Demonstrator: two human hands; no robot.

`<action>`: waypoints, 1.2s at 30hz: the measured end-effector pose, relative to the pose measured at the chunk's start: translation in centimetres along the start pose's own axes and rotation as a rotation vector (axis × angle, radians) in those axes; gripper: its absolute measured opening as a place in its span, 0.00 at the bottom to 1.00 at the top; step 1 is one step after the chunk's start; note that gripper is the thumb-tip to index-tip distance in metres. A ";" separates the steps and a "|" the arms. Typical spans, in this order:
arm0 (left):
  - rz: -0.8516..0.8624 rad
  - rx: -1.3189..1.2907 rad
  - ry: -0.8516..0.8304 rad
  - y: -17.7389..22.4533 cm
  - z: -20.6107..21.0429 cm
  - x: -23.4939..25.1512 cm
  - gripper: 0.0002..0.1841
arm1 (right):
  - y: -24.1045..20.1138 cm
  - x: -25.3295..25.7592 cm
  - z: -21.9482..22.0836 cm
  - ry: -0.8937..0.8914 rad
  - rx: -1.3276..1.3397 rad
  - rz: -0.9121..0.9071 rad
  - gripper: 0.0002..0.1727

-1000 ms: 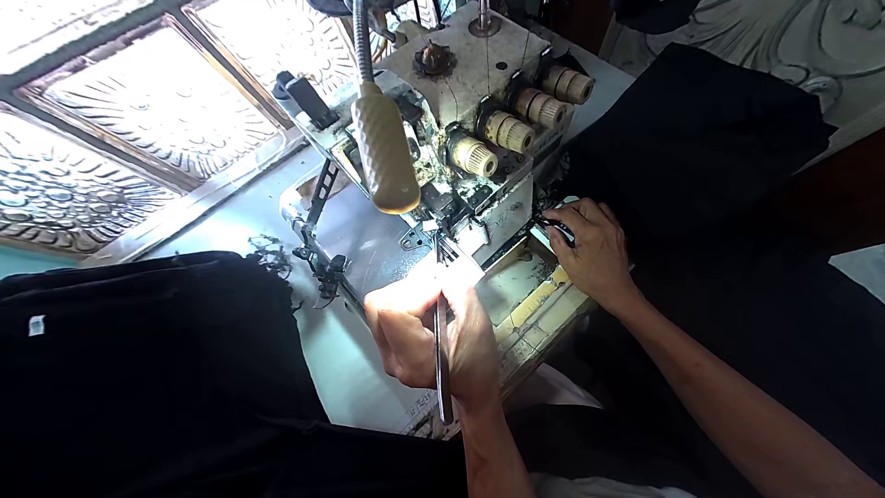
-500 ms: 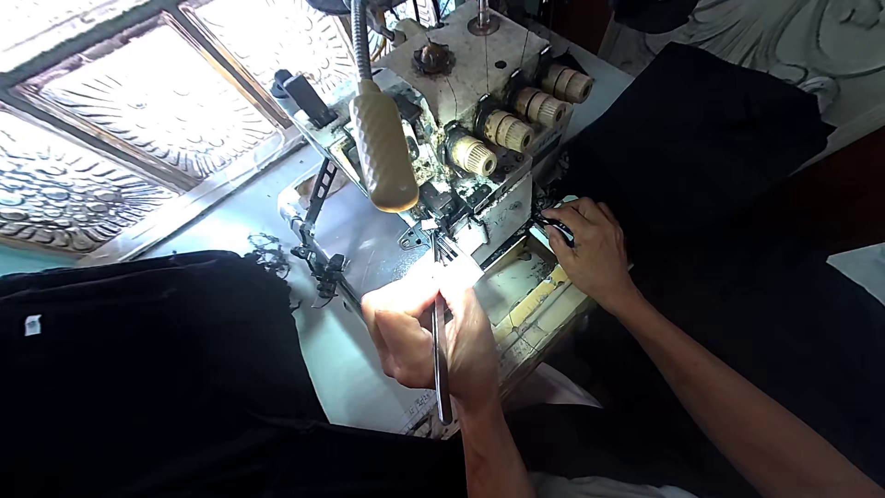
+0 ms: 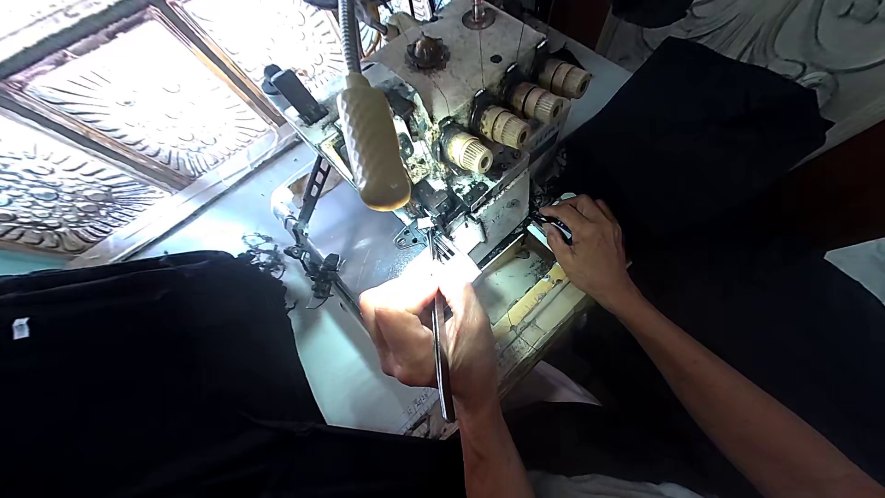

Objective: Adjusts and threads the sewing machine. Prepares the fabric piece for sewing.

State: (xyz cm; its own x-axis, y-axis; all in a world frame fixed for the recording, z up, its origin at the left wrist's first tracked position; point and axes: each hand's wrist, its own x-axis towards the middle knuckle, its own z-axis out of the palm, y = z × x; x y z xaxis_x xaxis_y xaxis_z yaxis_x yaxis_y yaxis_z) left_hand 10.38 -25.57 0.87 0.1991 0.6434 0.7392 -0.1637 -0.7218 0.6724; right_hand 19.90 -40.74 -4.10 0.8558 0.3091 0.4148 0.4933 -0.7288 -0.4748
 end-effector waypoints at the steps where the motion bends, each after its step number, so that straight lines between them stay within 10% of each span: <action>1: 0.000 -0.007 -0.005 0.0 0.0 0.0 0.06 | 0.0 0.0 0.0 0.000 0.000 -0.002 0.15; 36: 0.005 -0.045 -0.001 -0.2 0.1 0.1 0.05 | -0.1 0.0 -0.1 0.006 0.009 -0.014 0.14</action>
State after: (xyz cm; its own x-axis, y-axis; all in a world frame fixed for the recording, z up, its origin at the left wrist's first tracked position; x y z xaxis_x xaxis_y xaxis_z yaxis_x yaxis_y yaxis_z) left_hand 10.49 -25.43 0.79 0.1986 0.6394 0.7427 -0.2079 -0.7131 0.6695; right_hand 19.80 -40.72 -3.93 0.8476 0.3156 0.4265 0.5071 -0.7187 -0.4758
